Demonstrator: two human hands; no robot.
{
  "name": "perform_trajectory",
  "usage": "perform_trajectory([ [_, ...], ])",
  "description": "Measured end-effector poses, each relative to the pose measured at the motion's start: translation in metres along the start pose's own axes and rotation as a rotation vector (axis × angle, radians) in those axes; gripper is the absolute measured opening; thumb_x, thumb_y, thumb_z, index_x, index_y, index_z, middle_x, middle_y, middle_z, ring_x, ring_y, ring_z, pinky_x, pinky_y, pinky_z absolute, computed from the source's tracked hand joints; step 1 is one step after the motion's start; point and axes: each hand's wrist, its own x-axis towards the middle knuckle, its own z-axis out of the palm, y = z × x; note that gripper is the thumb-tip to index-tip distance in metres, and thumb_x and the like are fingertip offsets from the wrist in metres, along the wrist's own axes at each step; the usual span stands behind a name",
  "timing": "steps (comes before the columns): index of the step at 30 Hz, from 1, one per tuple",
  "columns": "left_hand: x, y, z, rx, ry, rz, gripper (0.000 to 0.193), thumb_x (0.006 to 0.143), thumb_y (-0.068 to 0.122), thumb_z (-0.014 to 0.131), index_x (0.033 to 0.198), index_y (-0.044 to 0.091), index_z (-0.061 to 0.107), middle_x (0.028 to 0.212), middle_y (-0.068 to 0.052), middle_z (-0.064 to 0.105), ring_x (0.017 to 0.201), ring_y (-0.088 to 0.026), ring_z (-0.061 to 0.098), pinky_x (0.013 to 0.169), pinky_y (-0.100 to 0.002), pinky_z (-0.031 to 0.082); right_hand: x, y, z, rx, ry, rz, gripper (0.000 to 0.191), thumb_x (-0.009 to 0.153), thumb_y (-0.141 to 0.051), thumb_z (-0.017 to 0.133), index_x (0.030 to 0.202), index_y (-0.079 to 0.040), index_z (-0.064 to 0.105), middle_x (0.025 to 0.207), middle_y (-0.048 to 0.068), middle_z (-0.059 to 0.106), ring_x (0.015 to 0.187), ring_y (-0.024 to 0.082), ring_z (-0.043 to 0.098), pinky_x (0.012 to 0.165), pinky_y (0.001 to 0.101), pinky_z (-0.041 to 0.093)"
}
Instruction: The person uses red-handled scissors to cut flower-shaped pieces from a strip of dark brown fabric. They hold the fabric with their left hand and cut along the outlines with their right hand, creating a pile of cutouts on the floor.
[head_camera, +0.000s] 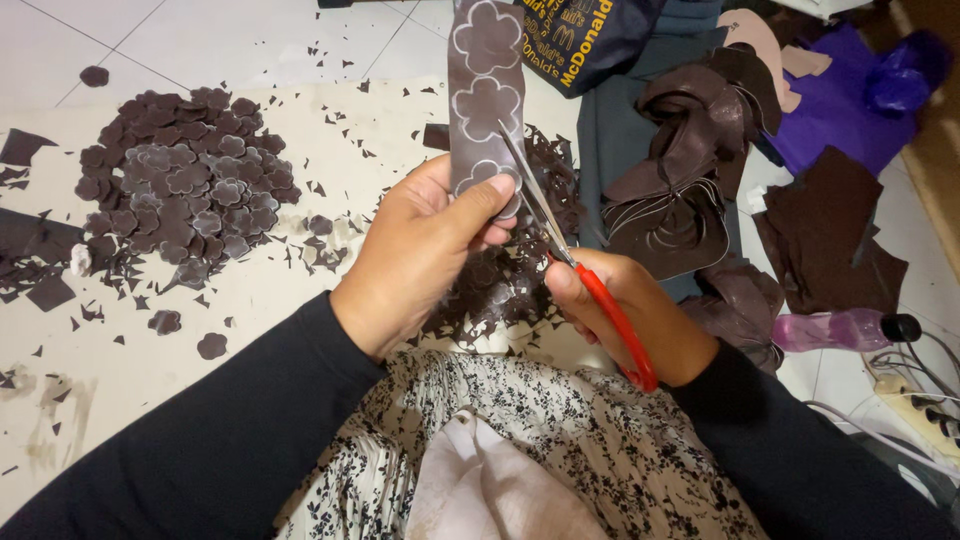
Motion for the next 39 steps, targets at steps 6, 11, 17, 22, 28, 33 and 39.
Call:
perform_trajectory([
  [6,0.0006,0.0025,-0.0001,0.029,-0.004,-0.001,0.014,0.101,0.016,0.062,0.107,0.004,0.067,0.094,0.0,0.07,0.081,-0.005,0.061,0.074,-0.021,0.053,0.0008,0.0039,0.001,-0.006,-0.006,0.06,0.061,0.098,-0.065,0.038,0.077,-0.009,0.051,0.061,-0.004,0.045,0.053,0.009,0.044,0.047,0.0274,0.039],
  [11,0.0017,0.0024,0.0006,0.032,-0.011,0.011,0.013,0.101,0.015,0.062,0.108,0.004,0.067,0.094,0.0,0.07,0.082,-0.005,0.062,0.074,-0.021,0.054,0.0011,0.0054,0.0012,0.014,0.005,0.046,0.059,0.099,-0.064,0.041,0.077,-0.009,0.05,0.062,-0.004,0.045,0.054,0.008,0.044,0.048,0.0271,0.039],
  [17,0.0016,0.0012,-0.0005,0.035,-0.005,0.017,0.013,0.101,0.014,0.062,0.107,0.004,0.067,0.094,0.0,0.07,0.082,-0.005,0.062,0.074,-0.021,0.053,0.0017,0.0061,0.0025,0.021,0.015,0.057,0.058,0.098,-0.063,0.042,0.076,-0.01,0.051,0.061,-0.004,0.046,0.054,0.008,0.045,0.048,0.0268,0.04],
  [22,0.0024,0.0,0.0003,0.021,-0.002,0.014,0.013,0.101,0.014,0.063,0.106,0.004,0.067,0.094,0.0,0.07,0.081,-0.005,0.061,0.074,-0.021,0.053,0.0012,0.0066,0.0022,0.034,0.021,0.063,0.058,0.099,-0.062,0.043,0.076,-0.009,0.051,0.062,-0.004,0.045,0.054,0.008,0.045,0.048,0.027,0.04],
  [28,0.0014,0.0001,0.0009,0.02,0.011,0.001,0.013,0.1,0.014,0.063,0.107,0.004,0.067,0.095,0.0,0.071,0.082,-0.005,0.062,0.075,-0.021,0.054,0.0014,0.0071,0.0028,0.039,0.018,0.081,0.057,0.098,-0.062,0.044,0.075,-0.01,0.051,0.061,-0.004,0.045,0.054,0.008,0.044,0.047,0.0274,0.039],
  [33,0.0017,0.0013,0.0014,0.02,0.005,0.001,0.013,0.1,0.015,0.062,0.107,0.005,0.067,0.095,0.0,0.07,0.083,-0.005,0.062,0.075,-0.021,0.053,0.0018,0.0074,0.0021,0.025,0.017,0.072,0.057,0.098,-0.062,0.043,0.075,-0.01,0.05,0.061,-0.004,0.045,0.053,0.008,0.044,0.047,0.0273,0.039],
  [39,0.0007,0.002,0.001,0.031,0.003,0.0,0.012,0.101,0.015,0.062,0.105,0.005,0.067,0.094,0.0,0.07,0.082,-0.005,0.061,0.075,-0.021,0.053,0.0027,0.0066,0.0017,0.035,0.005,0.044,0.058,0.099,-0.062,0.043,0.076,-0.01,0.05,0.062,-0.004,0.044,0.055,0.008,0.043,0.048,0.027,0.039],
])
